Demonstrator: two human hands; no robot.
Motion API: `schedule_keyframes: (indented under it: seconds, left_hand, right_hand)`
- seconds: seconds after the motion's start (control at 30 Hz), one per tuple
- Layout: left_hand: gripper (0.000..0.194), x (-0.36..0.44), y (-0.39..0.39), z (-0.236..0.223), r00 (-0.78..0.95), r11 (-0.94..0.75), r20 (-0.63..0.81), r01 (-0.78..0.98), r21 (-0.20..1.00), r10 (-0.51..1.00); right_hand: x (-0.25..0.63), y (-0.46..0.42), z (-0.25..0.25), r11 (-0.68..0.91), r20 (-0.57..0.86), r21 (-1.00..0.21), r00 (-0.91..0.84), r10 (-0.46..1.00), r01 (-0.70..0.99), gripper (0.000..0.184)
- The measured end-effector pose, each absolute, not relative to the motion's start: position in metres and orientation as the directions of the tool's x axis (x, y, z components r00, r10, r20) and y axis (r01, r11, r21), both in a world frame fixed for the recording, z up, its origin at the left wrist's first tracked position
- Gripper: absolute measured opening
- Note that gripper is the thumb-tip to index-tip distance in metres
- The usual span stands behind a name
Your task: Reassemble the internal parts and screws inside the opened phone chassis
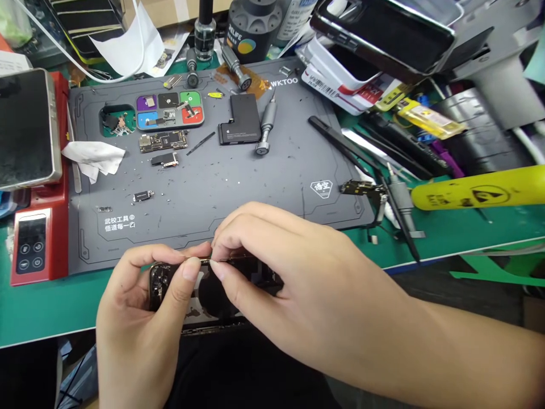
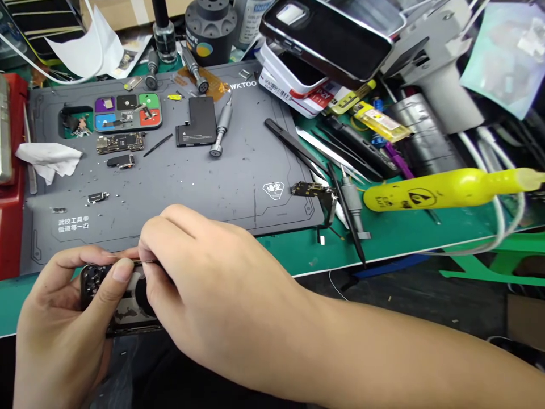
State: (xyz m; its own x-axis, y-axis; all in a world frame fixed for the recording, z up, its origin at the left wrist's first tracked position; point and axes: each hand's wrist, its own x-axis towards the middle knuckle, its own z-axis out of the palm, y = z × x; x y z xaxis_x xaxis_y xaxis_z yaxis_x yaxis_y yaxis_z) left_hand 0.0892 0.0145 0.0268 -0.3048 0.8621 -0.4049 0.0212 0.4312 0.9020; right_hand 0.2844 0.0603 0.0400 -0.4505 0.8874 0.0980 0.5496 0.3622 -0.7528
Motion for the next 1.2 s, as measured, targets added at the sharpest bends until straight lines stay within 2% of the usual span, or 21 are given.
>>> schedule_keyframes:
  seconds: [0.23, 0.8, 1.07, 1.2]
  left_hand:
    - [0.032, 0.087, 0.015, 0.025, -0.27, 0.42, -0.397, 0.03, 0.907, 0.877]
    - [0.033, 0.085, 0.013, 0.026, -0.31, 0.429, -0.39, 0.065, 0.901, 0.867]
    - [0.035, 0.085, 0.012, 0.027, -0.236, 0.479, -0.465, 0.003, 0.878, 0.853]
    - [0.048, 0.078, 0.009, 0.027, -0.169, 0.572, -0.576, -0.08, 0.817, 0.799]
  right_hand:
    - [0.283, 0.06, 0.037, 0.361, 0.112, -0.757, -0.436, 0.893, 0.545, 0.02]
    - [0.283, 0.059, 0.032, 0.4, 0.147, -0.747, -0.456, 0.878, 0.531, 0.021]
    - [0.282, 0.06, 0.033, 0.333, 0.075, -0.766, -0.437, 0.896, 0.549, 0.019]
    - [0.283, 0.06, 0.034, 0.306, 0.05, -0.772, -0.428, 0.902, 0.556, 0.018]
